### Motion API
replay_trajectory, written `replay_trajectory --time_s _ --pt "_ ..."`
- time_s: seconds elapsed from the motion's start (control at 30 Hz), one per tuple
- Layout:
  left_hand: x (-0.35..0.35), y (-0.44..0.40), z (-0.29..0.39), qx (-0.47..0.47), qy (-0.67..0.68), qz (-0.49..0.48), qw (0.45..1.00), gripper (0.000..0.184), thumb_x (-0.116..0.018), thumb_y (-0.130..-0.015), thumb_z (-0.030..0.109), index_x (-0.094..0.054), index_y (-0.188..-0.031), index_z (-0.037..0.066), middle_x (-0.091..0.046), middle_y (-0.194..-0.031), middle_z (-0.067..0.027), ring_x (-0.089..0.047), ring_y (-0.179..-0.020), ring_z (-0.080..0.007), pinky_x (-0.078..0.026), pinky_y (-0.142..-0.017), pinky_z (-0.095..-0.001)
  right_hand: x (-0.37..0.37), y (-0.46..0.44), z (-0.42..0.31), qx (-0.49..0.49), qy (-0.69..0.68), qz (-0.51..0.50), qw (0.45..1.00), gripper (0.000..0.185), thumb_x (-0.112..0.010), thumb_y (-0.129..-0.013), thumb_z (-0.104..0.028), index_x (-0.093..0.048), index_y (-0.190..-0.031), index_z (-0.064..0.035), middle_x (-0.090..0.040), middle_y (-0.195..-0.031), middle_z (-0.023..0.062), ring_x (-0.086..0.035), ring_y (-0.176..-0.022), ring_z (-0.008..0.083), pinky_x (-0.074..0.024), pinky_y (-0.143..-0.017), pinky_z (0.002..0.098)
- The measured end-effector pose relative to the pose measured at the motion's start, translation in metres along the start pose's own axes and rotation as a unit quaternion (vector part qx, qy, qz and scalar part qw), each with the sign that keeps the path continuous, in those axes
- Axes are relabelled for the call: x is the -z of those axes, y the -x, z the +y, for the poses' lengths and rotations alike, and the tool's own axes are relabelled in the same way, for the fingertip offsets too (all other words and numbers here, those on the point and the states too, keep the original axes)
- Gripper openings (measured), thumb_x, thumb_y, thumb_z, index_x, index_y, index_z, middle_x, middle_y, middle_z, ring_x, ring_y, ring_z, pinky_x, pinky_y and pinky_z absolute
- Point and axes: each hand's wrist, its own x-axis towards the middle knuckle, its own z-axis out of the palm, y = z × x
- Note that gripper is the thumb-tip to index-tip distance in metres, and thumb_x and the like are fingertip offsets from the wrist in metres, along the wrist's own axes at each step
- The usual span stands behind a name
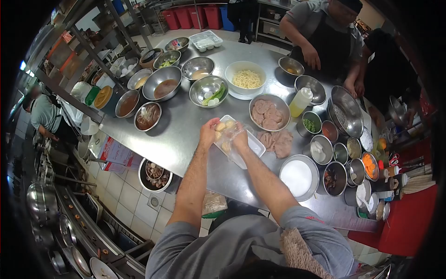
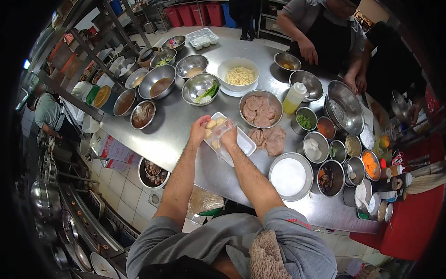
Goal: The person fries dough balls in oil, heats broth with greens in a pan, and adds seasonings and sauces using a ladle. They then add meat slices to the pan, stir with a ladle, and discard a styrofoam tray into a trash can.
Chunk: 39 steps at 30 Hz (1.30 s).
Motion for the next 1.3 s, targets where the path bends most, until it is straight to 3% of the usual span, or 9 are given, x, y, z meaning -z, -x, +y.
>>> replay_trajectory --time_s 0.07,0.17,0.5,0.6,0.67,0.8,0.87,1.1,1.3 --pt "0.001 0.003 0.005 0.017 0.021 0.006 1.000 0.028 -0.037 -0.092 0.005 -0.056 -0.112 0.004 -0.061 -0.104 -0.0071 -0.056 -0.096 -0.0149 -0.042 -0.086 -0.0245 -0.005 -0.003 0.007 0.052 0.125 0.077 0.988 0.062 -0.072 -0.064 -0.005 -0.047 -0.119 0.0005 -0.060 -0.103 0.0127 -0.058 -0.095 0.0208 -0.0441 -0.085 0.0309" --pt "0.001 0.003 -0.001 0.018 0.020 0.009 1.000 0.028 -0.036 -0.092 0.006 -0.055 -0.113 0.004 -0.060 -0.105 -0.0067 -0.056 -0.096 -0.0141 -0.042 -0.086 -0.0245 -0.003 0.009 -0.007 0.034 0.102 0.052 0.993 0.050 -0.071 -0.063 -0.003 -0.051 -0.108 0.0000 -0.059 -0.101 0.0112 -0.057 -0.093 0.0207 -0.0447 -0.082 0.0305" --pt "0.003 0.000 -0.005 0.045 0.099 -0.020 0.994 0.030 -0.035 -0.090 0.001 -0.054 -0.114 0.002 -0.058 -0.108 -0.0075 -0.054 -0.097 -0.0134 -0.042 -0.086 -0.0231 -0.004 0.006 -0.005 0.059 -0.042 0.041 0.997 0.053 -0.071 -0.061 -0.004 -0.042 -0.106 -0.0043 -0.055 -0.097 0.0091 -0.054 -0.090 0.0177 -0.0442 -0.080 0.0301" --pt "0.002 0.001 -0.005 0.024 0.068 -0.011 0.997 0.031 -0.035 -0.089 0.000 -0.053 -0.114 0.001 -0.058 -0.107 -0.0075 -0.054 -0.097 -0.0129 -0.041 -0.086 -0.0229 0.003 0.008 -0.010 0.063 0.046 0.046 0.996 0.045 -0.068 -0.062 -0.005 -0.044 -0.100 -0.0038 -0.055 -0.093 0.0103 -0.055 -0.088 0.0211 -0.0441 -0.079 0.0321" --pt "0.002 0.001 -0.004 0.017 0.055 -0.009 0.998 0.032 -0.036 -0.087 -0.002 -0.053 -0.115 0.001 -0.058 -0.107 -0.0074 -0.054 -0.097 -0.0125 -0.041 -0.087 -0.0229 0.008 0.008 -0.016 0.071 0.239 -0.008 0.969 0.041 -0.067 -0.063 -0.006 -0.047 -0.098 -0.0027 -0.056 -0.094 0.0147 -0.055 -0.089 0.0259 -0.0438 -0.079 0.0333" --pt "0.002 0.003 -0.002 0.043 0.126 -0.021 0.991 0.034 -0.038 -0.084 -0.005 -0.052 -0.115 0.000 -0.058 -0.107 -0.0077 -0.054 -0.096 -0.0126 -0.042 -0.086 -0.0234 0.006 0.015 -0.009 0.131 0.197 -0.036 0.971 0.037 -0.064 -0.067 -0.006 -0.050 -0.100 0.0002 -0.057 -0.096 0.0210 -0.055 -0.093 0.0328 -0.0431 -0.082 0.0356" --pt "0.004 0.002 -0.001 0.042 0.142 -0.044 0.988 0.037 -0.040 -0.081 -0.007 -0.051 -0.116 0.000 -0.057 -0.106 -0.0077 -0.054 -0.094 -0.0129 -0.042 -0.085 -0.0239 -0.002 0.006 -0.004 0.184 0.193 0.007 0.964 0.040 -0.061 -0.070 -0.006 -0.050 -0.107 0.0023 -0.056 -0.102 0.0250 -0.054 -0.099 0.0365 -0.0418 -0.085 0.0384" --pt "0.002 -0.001 -0.011 0.033 0.134 -0.032 0.990 0.040 -0.039 -0.077 -0.006 -0.054 -0.113 -0.001 -0.060 -0.103 -0.0080 -0.056 -0.088 -0.0134 -0.045 -0.081 -0.0245 0.006 0.005 -0.017 0.207 0.217 -0.041 0.953 0.045 -0.055 -0.073 -0.004 -0.049 -0.117 -0.0008 -0.058 -0.101 0.0235 -0.053 -0.101 0.0382 -0.0409 -0.088 0.0403" --pt "0.002 -0.002 -0.015 -0.004 0.091 -0.030 0.995 0.039 -0.041 -0.077 -0.004 -0.053 -0.114 -0.001 -0.061 -0.102 -0.0075 -0.056 -0.089 -0.0135 -0.044 -0.081 -0.0250 0.008 0.007 -0.017 0.177 0.362 -0.052 0.914 0.054 -0.056 -0.069 -0.009 -0.047 -0.122 -0.0063 -0.058 -0.106 0.0198 -0.052 -0.105 0.0351 -0.0358 -0.089 0.0461"
